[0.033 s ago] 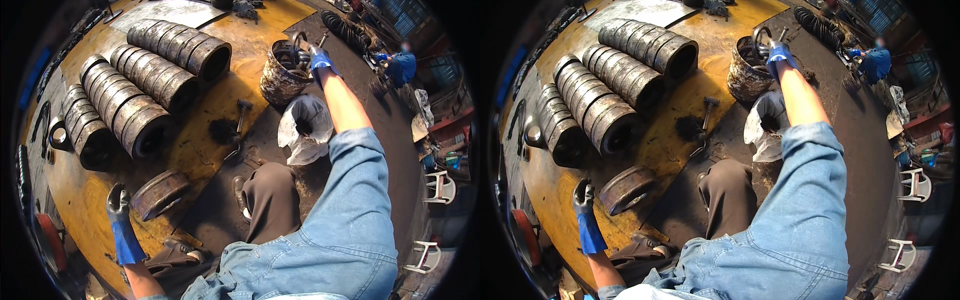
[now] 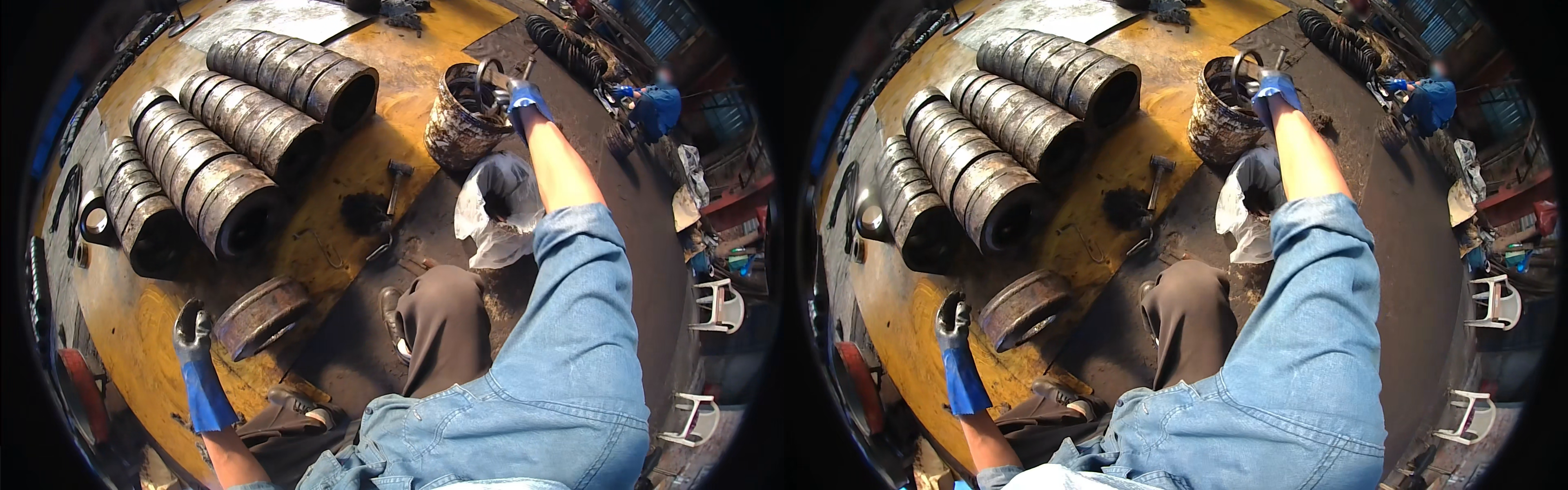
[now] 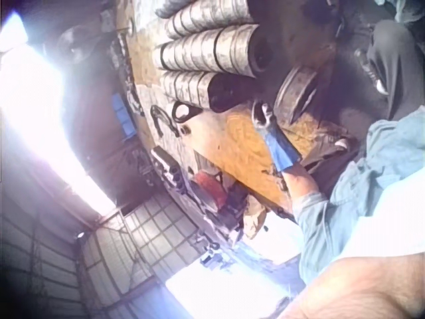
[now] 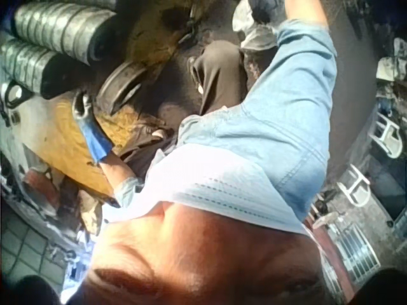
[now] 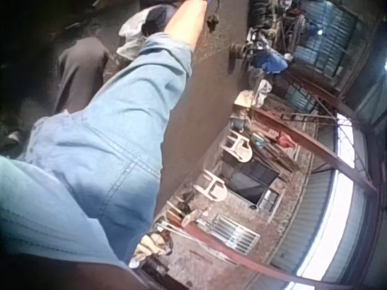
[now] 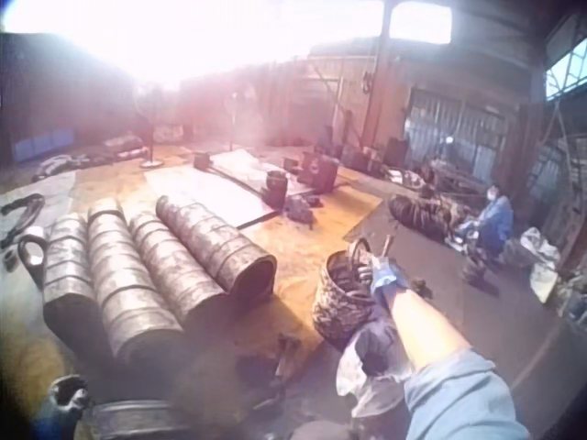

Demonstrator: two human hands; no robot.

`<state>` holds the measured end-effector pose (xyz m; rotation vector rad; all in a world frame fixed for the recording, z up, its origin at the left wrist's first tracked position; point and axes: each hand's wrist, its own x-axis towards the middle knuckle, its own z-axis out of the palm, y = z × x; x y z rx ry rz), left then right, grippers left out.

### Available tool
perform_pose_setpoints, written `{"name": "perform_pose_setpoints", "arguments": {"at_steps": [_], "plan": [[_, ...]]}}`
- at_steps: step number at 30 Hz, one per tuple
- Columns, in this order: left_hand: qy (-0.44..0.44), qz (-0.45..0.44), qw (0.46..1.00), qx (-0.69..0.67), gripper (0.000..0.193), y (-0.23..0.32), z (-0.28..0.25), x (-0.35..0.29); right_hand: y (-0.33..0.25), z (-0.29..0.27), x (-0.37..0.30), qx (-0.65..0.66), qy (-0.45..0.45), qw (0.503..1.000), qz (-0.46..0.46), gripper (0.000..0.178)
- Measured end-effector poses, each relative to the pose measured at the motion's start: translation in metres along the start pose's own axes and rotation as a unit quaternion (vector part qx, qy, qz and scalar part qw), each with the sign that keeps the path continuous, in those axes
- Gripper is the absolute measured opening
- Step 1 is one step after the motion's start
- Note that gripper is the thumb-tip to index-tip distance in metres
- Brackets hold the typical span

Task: The person uses a hammer and a flat tool to remove material from metal rings while sitting on the floor, and subsequently handles a large circular frame and a smaller metal cylinder.

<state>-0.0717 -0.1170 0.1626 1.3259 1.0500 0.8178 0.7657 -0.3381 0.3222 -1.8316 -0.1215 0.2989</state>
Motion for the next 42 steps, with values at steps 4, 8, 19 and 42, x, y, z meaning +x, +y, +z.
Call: {"name": "perform_pose_setpoints", "arguments": {"at_steps": [4,8,19,42], "plan": [[0.009,-0.007,1.0,-0.014,0.039,-0.013,-0.027,0.007,0.055,-0.035,0.04,0.14,-0.011,0.988,0.067,0.025],[-0.039,-0.09,0.973,-0.211,0.036,-0.003,-0.09,0.006,0.035,-0.003,-0.069,-0.089,0.006,0.996,0.025,0.042],[0.077,0.004,0.997,0.03,0.034,0.067,-0.01,-0.028,0.045,0.016,-0.102,0.112,-0.218,0.969,-0.02,0.052],[0.502,0.039,0.862,-0.054,0.049,-0.151,-0.17,-0.034,0.184,0.359,-0.558,-0.067,-0.46,0.681,-0.566,0.031]]}}
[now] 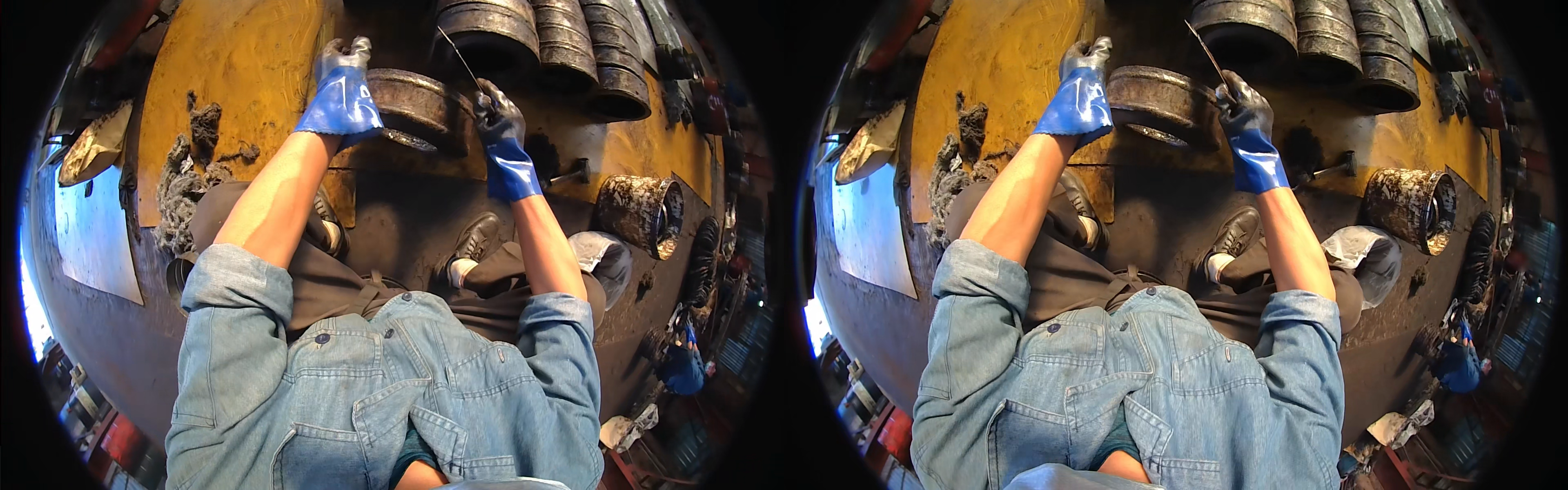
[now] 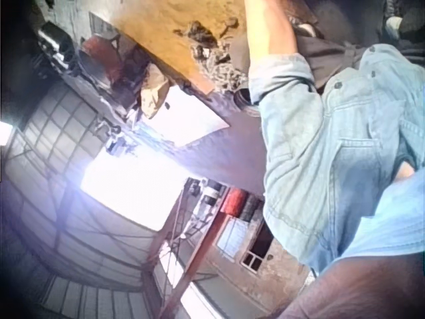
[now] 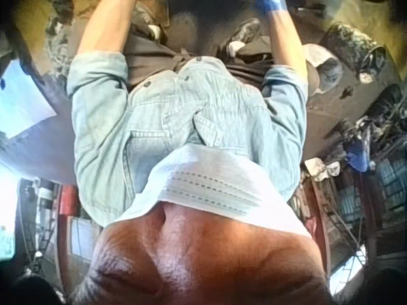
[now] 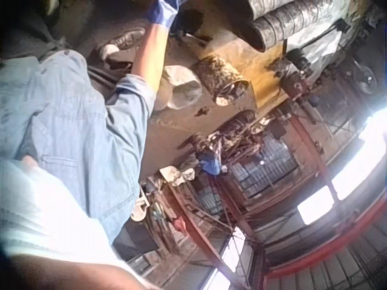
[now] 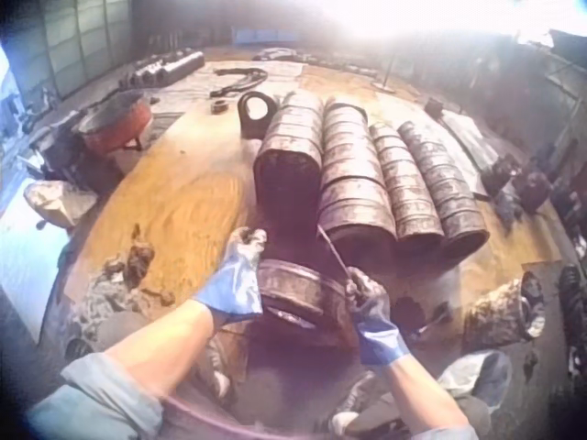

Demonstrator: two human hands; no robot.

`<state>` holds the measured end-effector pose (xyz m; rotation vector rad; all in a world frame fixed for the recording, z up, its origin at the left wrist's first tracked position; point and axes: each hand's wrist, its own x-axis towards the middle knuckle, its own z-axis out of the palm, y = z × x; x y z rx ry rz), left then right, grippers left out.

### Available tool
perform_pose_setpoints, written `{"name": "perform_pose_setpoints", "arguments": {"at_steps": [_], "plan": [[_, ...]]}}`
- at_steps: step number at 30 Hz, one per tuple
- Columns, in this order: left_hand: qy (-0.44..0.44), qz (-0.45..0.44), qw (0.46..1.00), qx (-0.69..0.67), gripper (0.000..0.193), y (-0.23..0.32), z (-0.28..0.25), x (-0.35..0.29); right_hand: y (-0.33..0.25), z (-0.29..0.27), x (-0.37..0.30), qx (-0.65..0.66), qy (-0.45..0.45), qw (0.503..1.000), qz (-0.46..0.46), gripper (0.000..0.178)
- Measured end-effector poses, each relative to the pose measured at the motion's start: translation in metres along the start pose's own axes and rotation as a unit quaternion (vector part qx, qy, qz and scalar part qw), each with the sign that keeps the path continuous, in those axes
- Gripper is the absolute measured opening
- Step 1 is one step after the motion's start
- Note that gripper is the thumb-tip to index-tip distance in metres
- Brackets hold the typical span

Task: The person uses a hammer and a flat tool to remove material from metal rings while sitting on the floor, and subsequently handles a large circular frame and a smaller metal cylinder.

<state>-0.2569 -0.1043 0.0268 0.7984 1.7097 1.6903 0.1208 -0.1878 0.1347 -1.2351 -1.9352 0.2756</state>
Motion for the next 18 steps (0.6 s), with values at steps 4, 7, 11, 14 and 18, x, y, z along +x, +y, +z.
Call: {"name": "perform_pose_setpoints", "arguments": {"at_steps": [4,7,11,14,18], "plan": [[-0.019,-0.191,0.972,0.137,0.046,0.028,0.109,-0.164,0.082,-0.028,-0.045,-0.097,-0.002,0.987,0.128,0.033],[0.052,-0.258,0.955,0.138,0.049,0.043,0.076,-0.182,0.06,0.0,-0.031,-0.078,-0.014,0.987,0.141,0.033],[0.099,-0.346,0.924,0.128,0.055,0.049,0.07,-0.2,0.057,0.018,-0.037,-0.036,0.043,0.982,0.178,0.029],[0.091,-0.392,0.912,0.076,0.06,0.085,0.077,-0.21,0.051,0.013,-0.036,-0.045,0.041,0.975,0.214,0.028],[0.071,-0.436,0.883,-0.157,0.064,0.047,0.059,-0.196,0.042,0.018,-0.028,-0.023,0.063,0.971,0.229,0.026]]}}
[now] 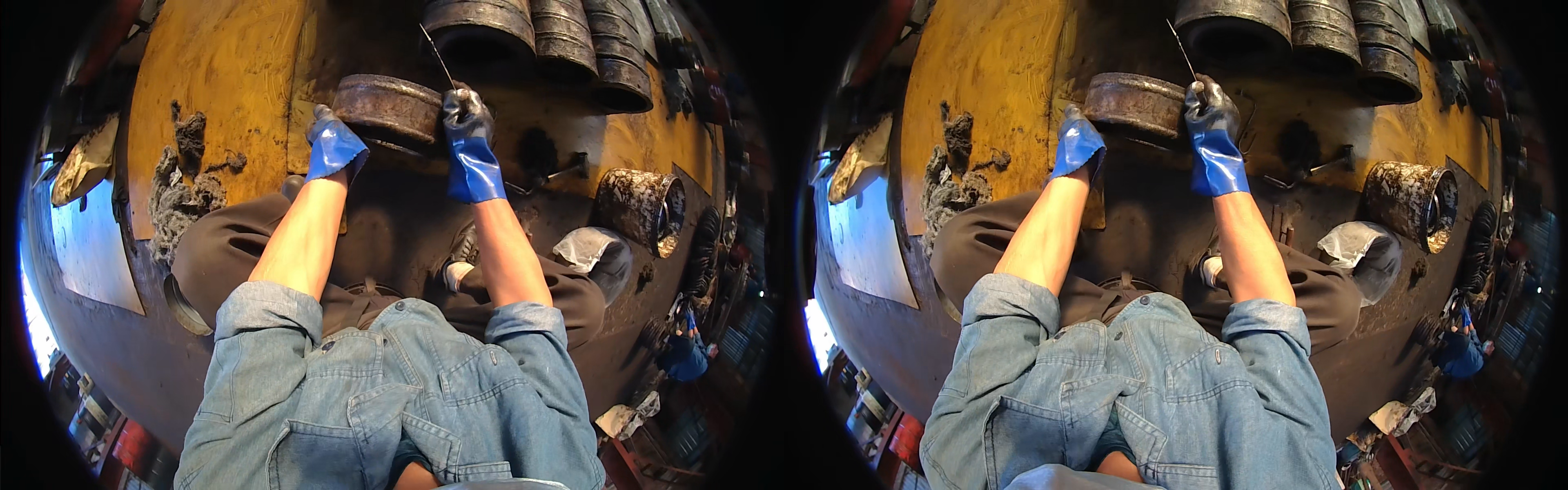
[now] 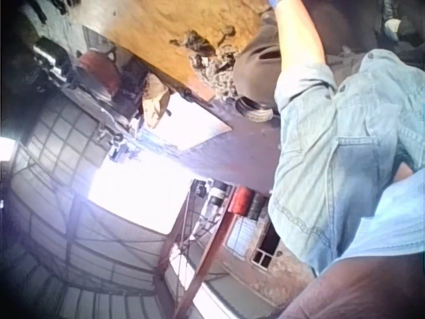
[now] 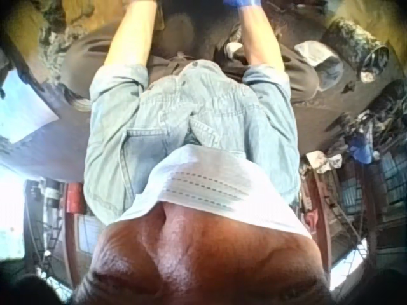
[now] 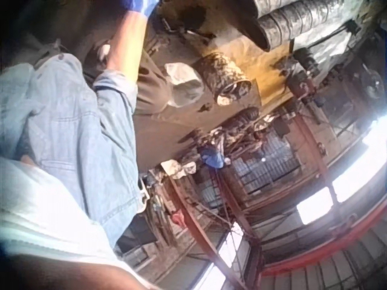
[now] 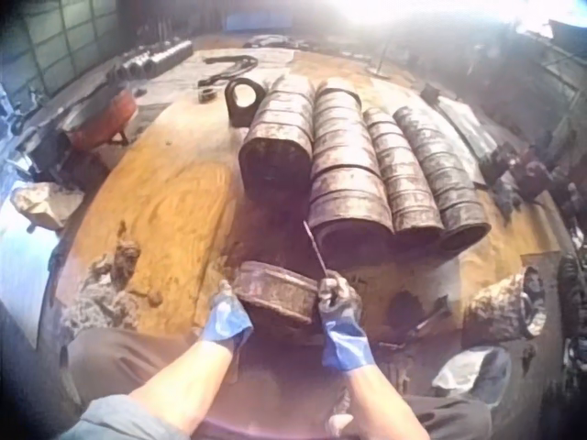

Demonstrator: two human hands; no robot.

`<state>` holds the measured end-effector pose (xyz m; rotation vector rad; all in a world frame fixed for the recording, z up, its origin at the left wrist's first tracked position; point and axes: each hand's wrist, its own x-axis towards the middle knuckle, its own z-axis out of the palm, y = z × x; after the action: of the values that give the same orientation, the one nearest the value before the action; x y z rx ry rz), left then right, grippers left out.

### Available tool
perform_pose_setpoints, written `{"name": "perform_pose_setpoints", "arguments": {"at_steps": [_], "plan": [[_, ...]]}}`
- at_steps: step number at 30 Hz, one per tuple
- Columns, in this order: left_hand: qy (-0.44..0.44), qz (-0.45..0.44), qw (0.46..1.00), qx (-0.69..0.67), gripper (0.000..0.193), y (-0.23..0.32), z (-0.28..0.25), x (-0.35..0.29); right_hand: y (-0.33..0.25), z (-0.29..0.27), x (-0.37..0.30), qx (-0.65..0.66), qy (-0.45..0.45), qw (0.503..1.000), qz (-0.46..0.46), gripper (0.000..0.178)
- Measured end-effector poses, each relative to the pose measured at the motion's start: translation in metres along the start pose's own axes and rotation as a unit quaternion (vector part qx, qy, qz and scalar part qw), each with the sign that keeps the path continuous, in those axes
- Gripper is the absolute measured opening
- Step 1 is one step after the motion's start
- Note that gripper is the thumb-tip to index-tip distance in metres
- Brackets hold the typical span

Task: The person uses a hammer and a flat tool to remove material from metal rings while sitting on the floor, and subsequently handles a large circular frame and a smaller metal cylinder.

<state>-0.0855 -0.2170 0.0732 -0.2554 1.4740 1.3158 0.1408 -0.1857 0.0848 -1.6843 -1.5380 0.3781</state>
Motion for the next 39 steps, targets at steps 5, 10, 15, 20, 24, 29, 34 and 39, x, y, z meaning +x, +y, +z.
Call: {"name": "perform_pose_setpoints", "arguments": {"at_steps": [5,10,15,20,24,29,34,39], "plan": [[-0.058,0.002,0.965,0.257,0.07,0.008,0.011,-0.044,0.026,-0.007,-0.004,-0.019,0.006,1.0,0.019,0.029],[-0.015,0.152,0.89,0.429,0.068,0.001,-0.032,0.009,0.008,-0.007,-0.019,-0.008,-0.029,1.0,-0.005,0.035],[-0.097,-0.005,0.989,0.112,0.049,0.01,-0.018,-0.038,0.005,-0.01,-0.036,0.053,0.045,0.997,-0.024,0.023],[-0.154,0.118,0.943,0.271,0.042,0.007,-0.017,-0.043,0.003,-0.009,-0.038,0.058,0.055,0.995,-0.053,0.033],[-0.148,0.28,0.836,0.449,0.031,0.004,-0.005,-0.029,0.016,-0.011,-0.02,0.068,0.011,0.997,-0.041,0.039],[-0.184,0.21,0.85,0.447,0.035,0.0,0.014,-0.01,0.035,-0.02,0.007,0.095,-0.001,0.995,-0.035,0.021],[-0.34,0.09,0.935,0.042,0.052,-0.037,-0.05,0.117,0.12,-0.039,-0.031,0.775,0.016,0.544,0.321,0.045],[-0.264,0.153,0.944,0.128,0.056,-0.048,-0.045,0.098,0.23,-0.059,-0.072,0.543,0.168,0.671,0.475,0.049]]}}
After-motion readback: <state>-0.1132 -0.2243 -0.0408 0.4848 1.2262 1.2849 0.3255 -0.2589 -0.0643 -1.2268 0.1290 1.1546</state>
